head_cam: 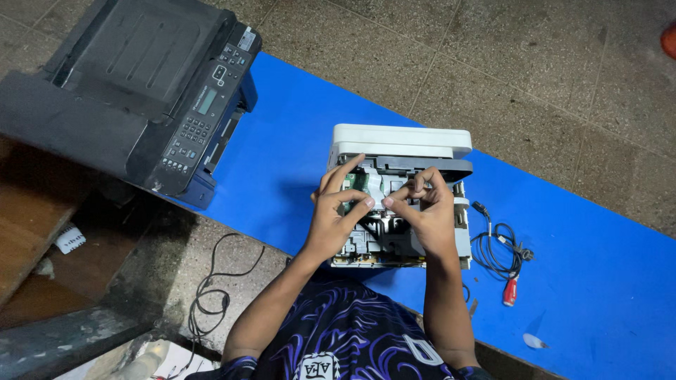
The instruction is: The person opens the top cover of a white printer and removes internal components, including a circuit board, using a screwdriver. The person places the removed parts on the table and continues to manipulate internal mechanisms.
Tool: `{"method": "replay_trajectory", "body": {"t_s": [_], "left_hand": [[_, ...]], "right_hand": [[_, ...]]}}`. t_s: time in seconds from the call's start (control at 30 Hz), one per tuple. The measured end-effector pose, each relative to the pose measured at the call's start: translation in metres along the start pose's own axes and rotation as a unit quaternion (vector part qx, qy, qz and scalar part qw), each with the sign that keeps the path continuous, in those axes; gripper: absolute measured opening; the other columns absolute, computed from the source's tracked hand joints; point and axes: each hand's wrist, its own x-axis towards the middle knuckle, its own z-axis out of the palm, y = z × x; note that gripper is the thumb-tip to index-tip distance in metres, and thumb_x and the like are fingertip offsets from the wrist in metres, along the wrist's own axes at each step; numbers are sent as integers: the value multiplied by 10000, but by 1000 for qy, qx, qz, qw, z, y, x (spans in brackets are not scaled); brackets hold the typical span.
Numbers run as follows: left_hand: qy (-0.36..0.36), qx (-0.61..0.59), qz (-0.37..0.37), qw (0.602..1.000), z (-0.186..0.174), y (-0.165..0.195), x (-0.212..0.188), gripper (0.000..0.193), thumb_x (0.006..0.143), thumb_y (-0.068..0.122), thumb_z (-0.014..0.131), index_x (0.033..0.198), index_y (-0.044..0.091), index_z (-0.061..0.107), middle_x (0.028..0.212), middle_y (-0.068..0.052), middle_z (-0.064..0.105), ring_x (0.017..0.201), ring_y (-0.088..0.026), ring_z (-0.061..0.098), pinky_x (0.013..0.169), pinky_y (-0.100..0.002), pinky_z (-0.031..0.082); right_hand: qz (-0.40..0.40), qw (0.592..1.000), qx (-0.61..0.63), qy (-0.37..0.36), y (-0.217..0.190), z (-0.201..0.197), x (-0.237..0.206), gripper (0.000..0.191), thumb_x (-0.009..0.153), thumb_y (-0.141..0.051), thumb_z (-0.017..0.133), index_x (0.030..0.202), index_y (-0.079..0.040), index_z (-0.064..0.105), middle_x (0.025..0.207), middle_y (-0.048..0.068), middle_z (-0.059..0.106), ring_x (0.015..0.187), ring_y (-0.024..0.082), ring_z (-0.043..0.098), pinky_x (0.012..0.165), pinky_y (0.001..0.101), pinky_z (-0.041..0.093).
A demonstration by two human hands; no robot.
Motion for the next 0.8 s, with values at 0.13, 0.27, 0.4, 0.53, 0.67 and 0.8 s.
{"method": "replay_trajectory", "body": {"t_s": [0.13, 0.27, 0.4, 0.53, 0.67, 0.8], "left_hand": [[4, -16, 22, 1000, -2, 7, 1, 171, 919, 214, 735, 848, 63, 772, 1591, -104, 505, 1528, -317, 359, 1265, -499, 207], [3, -25, 24, 999, -3, 12, 4, 174, 919, 205, 732, 847, 50, 769, 1574, -109, 523, 1512, -317, 388, 1259, -489, 238], [2, -22, 23, 999, -4, 16, 7, 184, 923, 210, 725, 857, 44, 768, 1567, -109, 534, 1498, -313, 405, 1250, -478, 256], [1, -29, 25, 999, -5, 19, 8, 182, 930, 210, 719, 869, 46, 769, 1556, -110, 549, 1493, -314, 422, 1249, -473, 271], [1, -29, 32, 999, -7, 21, 10, 177, 934, 215, 716, 890, 53, 771, 1550, -107, 557, 1488, -312, 433, 1244, -471, 288], [2, -14, 52, 999, -7, 23, 12, 185, 943, 231, 721, 907, 59, 777, 1549, -108, 558, 1484, -314, 429, 1246, -475, 285]], "right_hand": [[-6, 1000, 22, 0, -1, 0, -1, 444, 828, 89, 806, 944, -104, 423, 802, 91, 693, 781, 103, 667, 736, 251, 546], [-13, 1000, 8, 6, -3, 0, 1, 437, 827, 91, 801, 953, -99, 428, 809, 104, 716, 766, 98, 652, 727, 239, 525], [-10, 1000, 10, 12, -4, 0, 2, 428, 830, 89, 796, 957, -94, 431, 824, 116, 728, 778, 98, 661, 735, 241, 531], [-17, 1000, 10, 9, -5, -1, 3, 432, 840, 82, 799, 962, -94, 423, 844, 126, 736, 797, 104, 675, 757, 245, 544], [-31, 999, 13, 7, -4, 0, 5, 436, 840, 79, 798, 968, -95, 420, 841, 127, 734, 799, 114, 682, 771, 261, 553], [-51, 999, 7, 2, -4, -1, 7, 431, 857, 77, 791, 982, -95, 417, 839, 133, 729, 814, 122, 676, 801, 276, 541]]}}
